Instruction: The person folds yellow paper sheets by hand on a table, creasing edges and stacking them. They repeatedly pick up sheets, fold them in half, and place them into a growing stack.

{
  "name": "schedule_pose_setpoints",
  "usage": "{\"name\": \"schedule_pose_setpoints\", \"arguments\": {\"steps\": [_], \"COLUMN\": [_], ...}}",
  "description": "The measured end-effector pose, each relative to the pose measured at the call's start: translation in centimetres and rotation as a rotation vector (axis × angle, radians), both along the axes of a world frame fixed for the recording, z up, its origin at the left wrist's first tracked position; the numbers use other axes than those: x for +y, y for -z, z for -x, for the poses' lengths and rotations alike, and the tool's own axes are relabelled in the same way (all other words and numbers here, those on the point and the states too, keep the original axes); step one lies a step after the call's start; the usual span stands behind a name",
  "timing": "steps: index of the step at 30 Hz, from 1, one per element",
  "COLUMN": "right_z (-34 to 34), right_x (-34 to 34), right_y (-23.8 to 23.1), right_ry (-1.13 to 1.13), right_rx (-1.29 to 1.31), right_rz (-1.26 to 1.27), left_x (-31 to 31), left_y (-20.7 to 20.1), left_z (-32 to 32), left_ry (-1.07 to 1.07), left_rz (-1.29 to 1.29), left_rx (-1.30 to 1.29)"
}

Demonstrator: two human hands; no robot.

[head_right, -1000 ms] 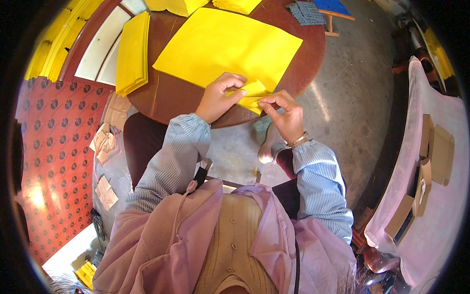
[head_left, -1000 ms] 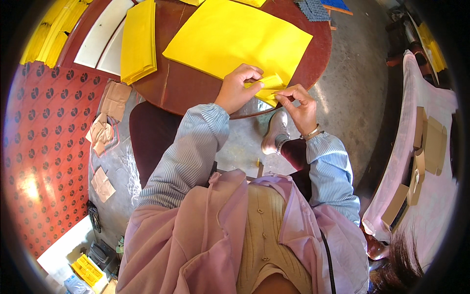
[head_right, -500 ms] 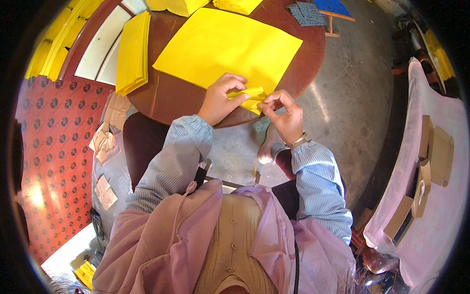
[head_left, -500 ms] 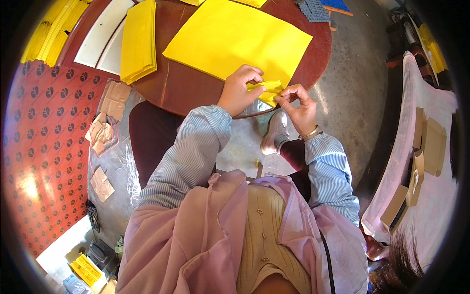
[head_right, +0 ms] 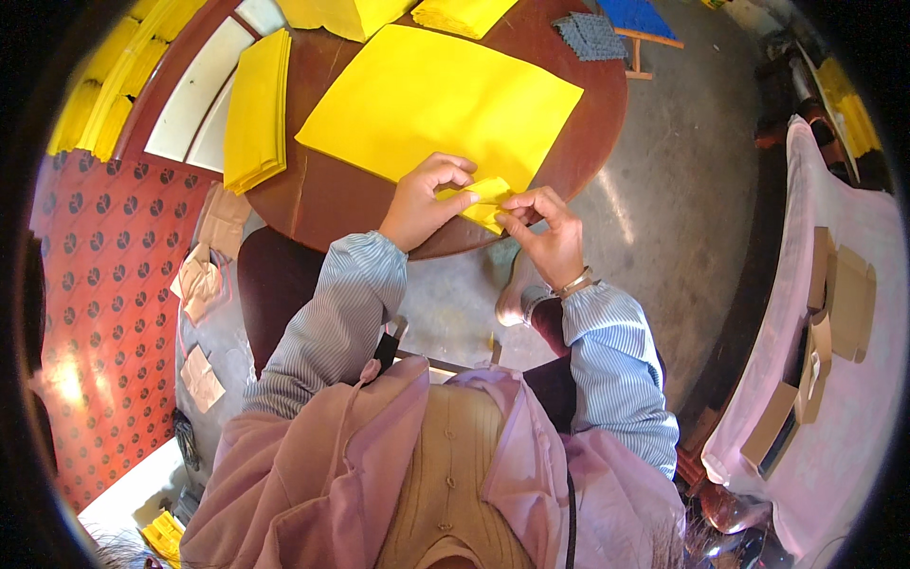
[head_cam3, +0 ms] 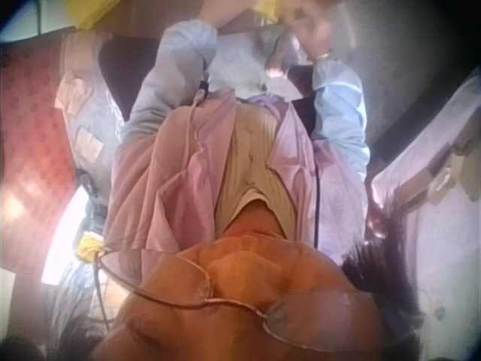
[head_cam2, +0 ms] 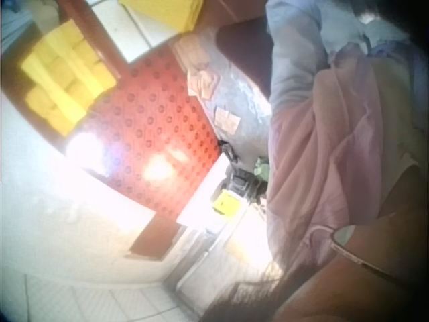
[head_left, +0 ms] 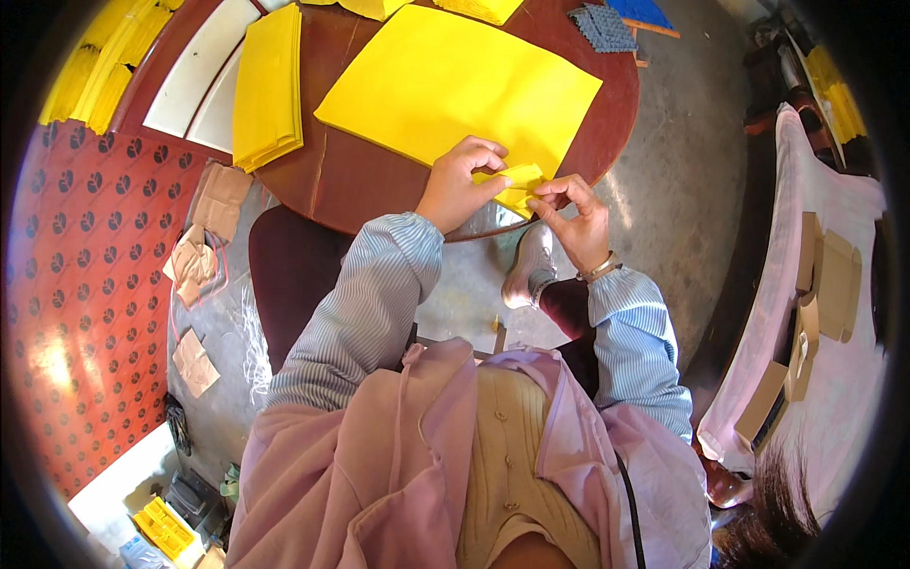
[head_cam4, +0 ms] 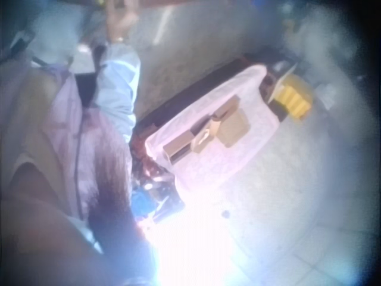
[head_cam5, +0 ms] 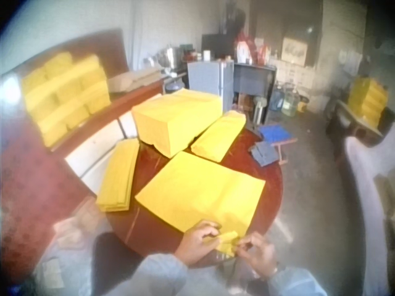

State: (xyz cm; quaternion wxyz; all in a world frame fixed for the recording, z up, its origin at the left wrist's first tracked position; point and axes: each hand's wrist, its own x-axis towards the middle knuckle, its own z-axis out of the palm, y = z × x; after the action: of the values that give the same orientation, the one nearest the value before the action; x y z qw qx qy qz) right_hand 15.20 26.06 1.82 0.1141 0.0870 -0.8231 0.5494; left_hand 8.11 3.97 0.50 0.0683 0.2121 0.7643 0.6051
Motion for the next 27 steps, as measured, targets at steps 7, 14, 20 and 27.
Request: {"name": "schedule_pose_setpoints", "arguments": {"steps": [7,14,20,27], "right_z": [0.1,0.3,0.5,0.3], "right_x": [0.2,0.4,0.4,0.0], "right_y": [-0.5,0.1,0.4,0.5], "right_ry": [-0.023,-0.001,0.023,0.027], "right_rx": [0.005,-0.029,-0.045,-0.014], "right_rz": [-0.028,0.04,0.068,0.09], "left_x": [0.1,-0.1,-0.6,0.3], "left_y": [0.4,0.4,0.0,-0.5], "left_z": [0.2,0.1,0.2,-0.5], "left_ry": [-0.013,-0.003,0.093,-0.036], "left_rz": [-0.034,0.02,0.001,0.102], "left_rx": [0.028,0.086,0.13,0.141]}}
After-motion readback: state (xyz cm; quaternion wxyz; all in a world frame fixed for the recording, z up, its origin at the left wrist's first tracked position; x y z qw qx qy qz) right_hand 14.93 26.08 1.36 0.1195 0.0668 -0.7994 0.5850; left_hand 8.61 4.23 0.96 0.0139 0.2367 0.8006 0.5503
